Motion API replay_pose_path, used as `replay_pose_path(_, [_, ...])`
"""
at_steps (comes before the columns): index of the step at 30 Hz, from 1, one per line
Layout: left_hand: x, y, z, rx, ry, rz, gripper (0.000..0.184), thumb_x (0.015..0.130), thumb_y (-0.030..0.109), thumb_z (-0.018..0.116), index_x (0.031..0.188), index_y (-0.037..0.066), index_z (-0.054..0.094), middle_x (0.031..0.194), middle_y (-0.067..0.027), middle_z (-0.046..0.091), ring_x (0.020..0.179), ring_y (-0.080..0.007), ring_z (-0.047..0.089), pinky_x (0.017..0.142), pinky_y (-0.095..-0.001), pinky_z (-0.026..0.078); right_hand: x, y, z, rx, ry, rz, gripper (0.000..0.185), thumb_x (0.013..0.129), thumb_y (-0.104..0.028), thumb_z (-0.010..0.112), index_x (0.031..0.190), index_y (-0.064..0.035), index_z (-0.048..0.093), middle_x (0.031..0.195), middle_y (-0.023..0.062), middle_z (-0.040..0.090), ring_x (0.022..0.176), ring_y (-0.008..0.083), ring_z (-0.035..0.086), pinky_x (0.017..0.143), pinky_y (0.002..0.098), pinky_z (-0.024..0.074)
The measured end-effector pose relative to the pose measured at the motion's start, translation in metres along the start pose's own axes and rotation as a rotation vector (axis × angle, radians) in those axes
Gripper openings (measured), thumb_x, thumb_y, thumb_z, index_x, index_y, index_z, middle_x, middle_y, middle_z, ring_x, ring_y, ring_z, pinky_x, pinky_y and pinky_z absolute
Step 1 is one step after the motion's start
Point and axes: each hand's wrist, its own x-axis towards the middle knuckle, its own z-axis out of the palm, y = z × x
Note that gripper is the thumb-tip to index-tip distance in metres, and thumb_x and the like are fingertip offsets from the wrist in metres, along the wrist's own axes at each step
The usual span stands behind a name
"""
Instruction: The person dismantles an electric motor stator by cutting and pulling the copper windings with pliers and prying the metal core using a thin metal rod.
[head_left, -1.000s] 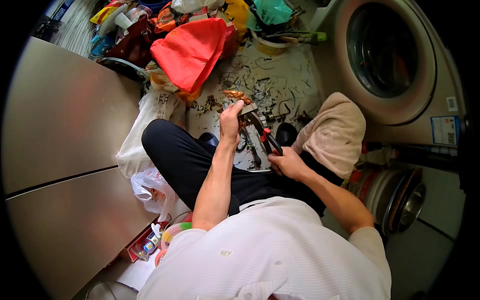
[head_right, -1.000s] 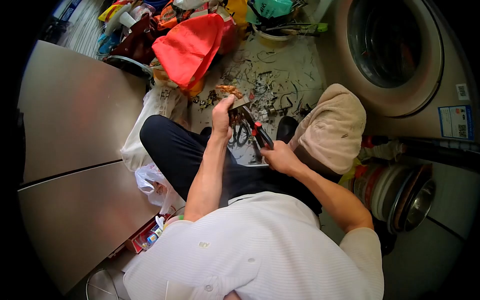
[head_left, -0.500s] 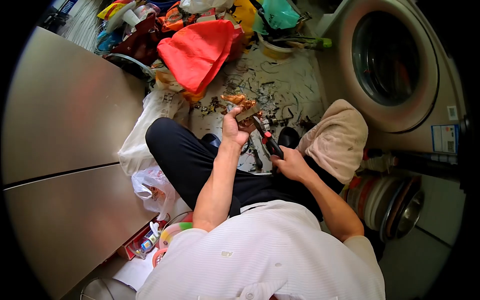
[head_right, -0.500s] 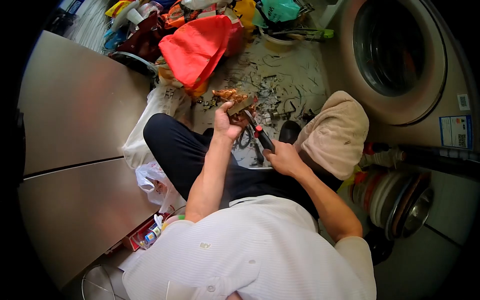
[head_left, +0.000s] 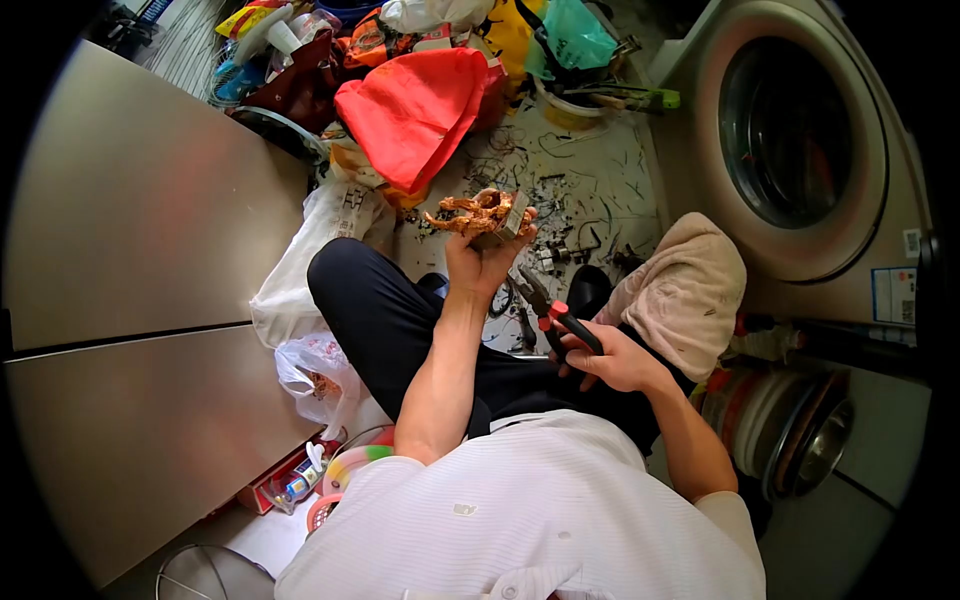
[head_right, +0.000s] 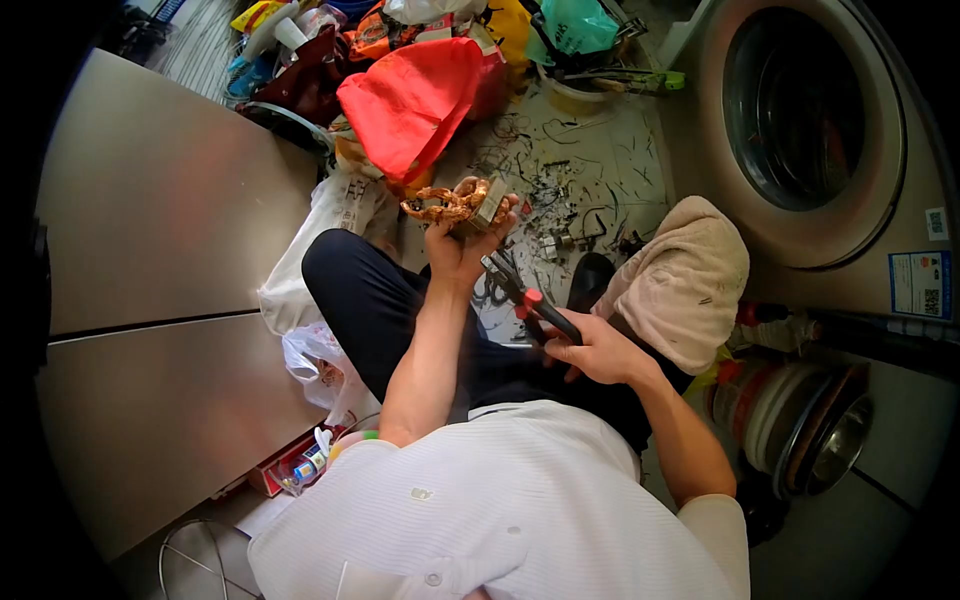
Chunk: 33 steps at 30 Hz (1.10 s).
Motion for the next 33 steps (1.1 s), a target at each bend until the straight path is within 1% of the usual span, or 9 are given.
replay_pose_path(1, [0.0, 0.0, 0.002, 0.022, 0.023, 0.01, 0.043, 0.094, 0.018, 0.057, 0.133, 0.0, 0.057, 0.134, -0.0219, 0.06, 0.123, -0.046, 0.058, 0.104, -0.0588, 0.048, -0.002, -0.004, 0.001, 0.0, 0.003, -0.001, 0.048, 0.098, -0.007, 0.06, 0.145, -0.0127, 0.052, 0.116, 0.0128, 0.067, 0.096, 0.0229, 0.068, 0.069, 0.0336, 0.0603])
replay_pose_path(3, [-0.001, -0.002, 0.007, 0.049, 0.063, 0.034, 0.044, 0.093, 0.016, 0.057, 0.134, -0.001, 0.055, 0.134, -0.0217, 0.06, 0.124, -0.0445, 0.057, 0.106, -0.0581, 0.047, -0.004, -0.008, 0.001, -0.469, 0.269, -0.282, 0.05, 0.094, -0.005, 0.062, 0.143, -0.0106, 0.052, 0.116, 0.0159, 0.066, 0.103, 0.0297, 0.066, 0.084, 0.0389, 0.0551])
replay_pose_path(4, [-0.001, -0.003, 0.008, 0.077, 0.107, 0.06, 0.046, 0.092, 0.014, 0.058, 0.135, -0.001, 0.054, 0.134, -0.0216, 0.06, 0.126, -0.0431, 0.057, 0.108, -0.0574, 0.046, -0.003, -0.005, -0.001, -0.561, 0.372, -0.376, 0.055, 0.092, -0.004, 0.064, 0.145, -0.0107, 0.05, 0.116, 0.0193, 0.063, 0.106, 0.0376, 0.062, 0.091, 0.0438, 0.0489])
replay_pose_path(5, [0.0, -0.003, 0.01, 0.075, 0.105, 0.056, 0.046, 0.092, 0.014, 0.058, 0.135, -0.001, 0.054, 0.134, -0.0216, 0.06, 0.126, -0.0431, 0.057, 0.108, -0.0574, 0.046, -0.004, -0.007, -0.005, -0.719, 0.455, -0.381, 0.061, 0.088, -0.002, 0.066, 0.146, -0.0109, 0.048, 0.117, 0.0194, 0.061, 0.103, 0.0406, 0.062, 0.087, 0.0457, 0.0506])
replay_pose_path(9, [0.004, -0.005, 0.012, 0.078, 0.081, 0.009, 0.044, 0.09, 0.009, 0.056, 0.132, -0.004, 0.054, 0.133, -0.0206, 0.061, 0.125, -0.0383, 0.059, 0.109, -0.053, 0.047, 0.003, -0.017, -0.015, -0.968, 0.761, -0.489, 0.071, 0.077, 0.005, 0.068, 0.144, -0.0086, 0.049, 0.116, 0.0177, 0.06, 0.104, 0.0394, 0.06, 0.085, 0.0461, 0.0516])
replay_pose_path(14, [0.002, -0.003, 0.024, 0.156, 0.192, 0.02, 0.049, 0.087, 0.008, 0.054, 0.136, 0.003, 0.051, 0.129, -0.0175, 0.062, 0.12, -0.0323, 0.061, 0.106, -0.0497, 0.049, 0.014, -0.027, -0.031, -1.216, 0.968, -0.498, 0.065, 0.076, 0.002, 0.067, 0.14, -0.0061, 0.055, 0.119, 0.0156, 0.058, 0.107, 0.0368, 0.059, 0.086, 0.0449, 0.0504])
replay_pose_path(18, [0.001, -0.002, 0.024, 0.193, 0.148, 0.015, 0.053, 0.086, 0.007, 0.052, 0.138, 0.006, 0.047, 0.131, -0.0163, 0.06, 0.119, -0.0308, 0.061, 0.105, -0.0492, 0.049, 0.019, -0.034, -0.041, -1.282, 0.984, -0.493, 0.061, 0.079, 0.001, 0.066, 0.139, -0.0053, 0.056, 0.121, 0.0165, 0.058, 0.11, 0.0361, 0.058, 0.087, 0.0448, 0.0495])
replay_pose_path(23, [0.001, -0.007, 0.025, 0.395, 0.197, 0.141, 0.057, 0.085, 0.004, 0.05, 0.14, 0.004, 0.04, 0.129, -0.0158, 0.058, 0.116, -0.0275, 0.062, 0.103, -0.046, 0.051, 0.025, -0.03, -0.043, -1.285, 0.947, -0.457, 0.061, 0.08, 0.001, 0.065, 0.14, -0.0051, 0.055, 0.123, 0.017, 0.057, 0.111, 0.0368, 0.057, 0.089, 0.0452, 0.0491])
replay_pose_path(33, [0.0, -0.003, 0.033, 0.36, 0.244, 0.137, 0.054, 0.086, 0.005, 0.05, 0.139, 0.003, 0.04, 0.127, -0.0159, 0.059, 0.115, -0.0272, 0.063, 0.101, -0.0448, 0.053, 0.04, -0.032, -0.044, -1.322, 0.949, -0.429, 0.067, 0.076, 0.003, 0.066, 0.142, -0.0052, 0.052, 0.125, 0.0184, 0.056, 0.111, 0.038, 0.056, 0.087, 0.0477, 0.0474])
